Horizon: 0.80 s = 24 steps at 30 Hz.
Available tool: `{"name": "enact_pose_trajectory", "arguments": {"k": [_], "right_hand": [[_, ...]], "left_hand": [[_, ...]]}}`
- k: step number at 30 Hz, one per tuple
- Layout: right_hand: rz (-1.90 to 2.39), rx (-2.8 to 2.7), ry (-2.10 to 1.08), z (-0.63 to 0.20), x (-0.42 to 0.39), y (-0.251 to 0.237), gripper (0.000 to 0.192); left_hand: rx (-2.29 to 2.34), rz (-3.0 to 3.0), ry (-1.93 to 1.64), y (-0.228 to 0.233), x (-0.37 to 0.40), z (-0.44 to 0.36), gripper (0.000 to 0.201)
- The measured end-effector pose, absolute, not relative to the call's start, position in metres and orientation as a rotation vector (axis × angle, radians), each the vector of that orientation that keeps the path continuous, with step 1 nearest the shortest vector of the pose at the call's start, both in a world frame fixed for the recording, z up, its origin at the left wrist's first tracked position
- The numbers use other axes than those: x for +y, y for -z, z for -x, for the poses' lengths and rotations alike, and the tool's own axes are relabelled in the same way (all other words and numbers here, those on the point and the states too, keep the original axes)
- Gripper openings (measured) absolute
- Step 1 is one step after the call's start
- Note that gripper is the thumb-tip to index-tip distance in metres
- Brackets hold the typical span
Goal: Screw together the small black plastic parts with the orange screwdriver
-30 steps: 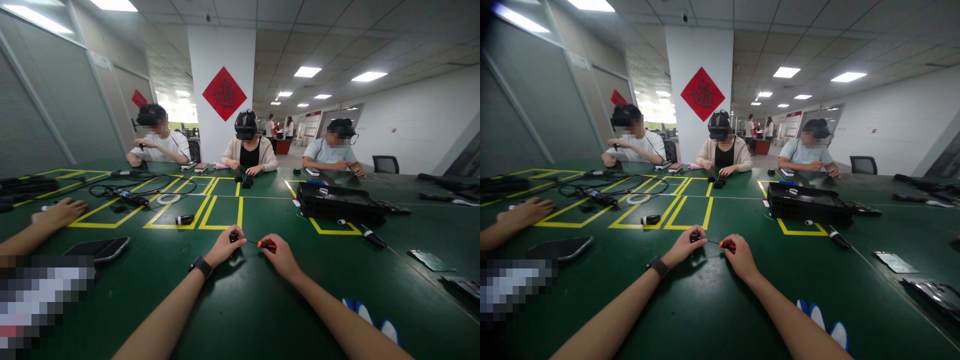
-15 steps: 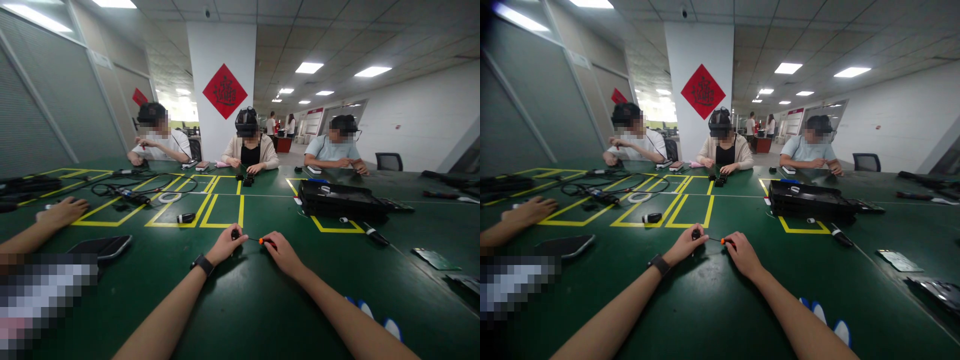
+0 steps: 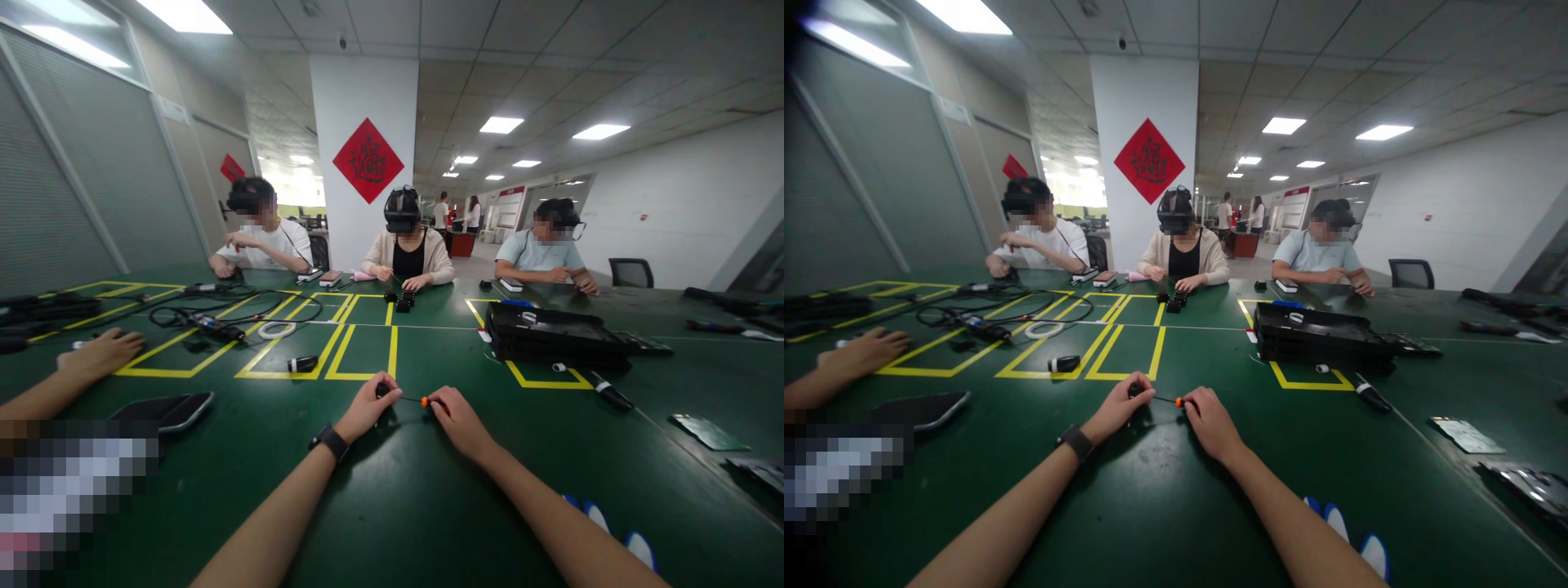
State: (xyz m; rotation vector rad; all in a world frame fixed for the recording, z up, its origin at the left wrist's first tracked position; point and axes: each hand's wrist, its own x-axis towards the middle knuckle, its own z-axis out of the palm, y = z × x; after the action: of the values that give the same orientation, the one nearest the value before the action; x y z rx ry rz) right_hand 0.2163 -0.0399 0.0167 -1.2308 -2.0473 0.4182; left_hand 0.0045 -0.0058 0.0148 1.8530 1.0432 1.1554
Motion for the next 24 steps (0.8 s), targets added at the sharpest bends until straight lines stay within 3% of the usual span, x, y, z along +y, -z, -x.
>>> {"name": "enact_pose_trajectory", "arguments": {"k": [6, 12, 18, 24], "right_hand": [[1.195, -2.051, -0.45, -0.2162, -0.0421, -0.018, 0.015], [1.202, -2.104, -0.441, -0.2188, -0.0392, -0.0172, 0.028], [1.207, -2.079, -0.406, -0.2177, -0.0411, -0.0142, 0.015], [1.269, -2.059, -0.432, -0.2211, -0.039, -0.0171, 0.018]], "left_hand": [[1.046, -1.856, -1.164, -0.0146, -0.0047, -0.0038, 0.02], [1.064, -1.85, -1.152, -0.0154, -0.0055, -0.0043, 0.017], [1.059, -1.87, -1.151, -0.0153, -0.0052, -0.0027, 0.014], [1.025, -1.859, -1.138, -0.0161, -0.0042, -0.0018, 0.016]]}}
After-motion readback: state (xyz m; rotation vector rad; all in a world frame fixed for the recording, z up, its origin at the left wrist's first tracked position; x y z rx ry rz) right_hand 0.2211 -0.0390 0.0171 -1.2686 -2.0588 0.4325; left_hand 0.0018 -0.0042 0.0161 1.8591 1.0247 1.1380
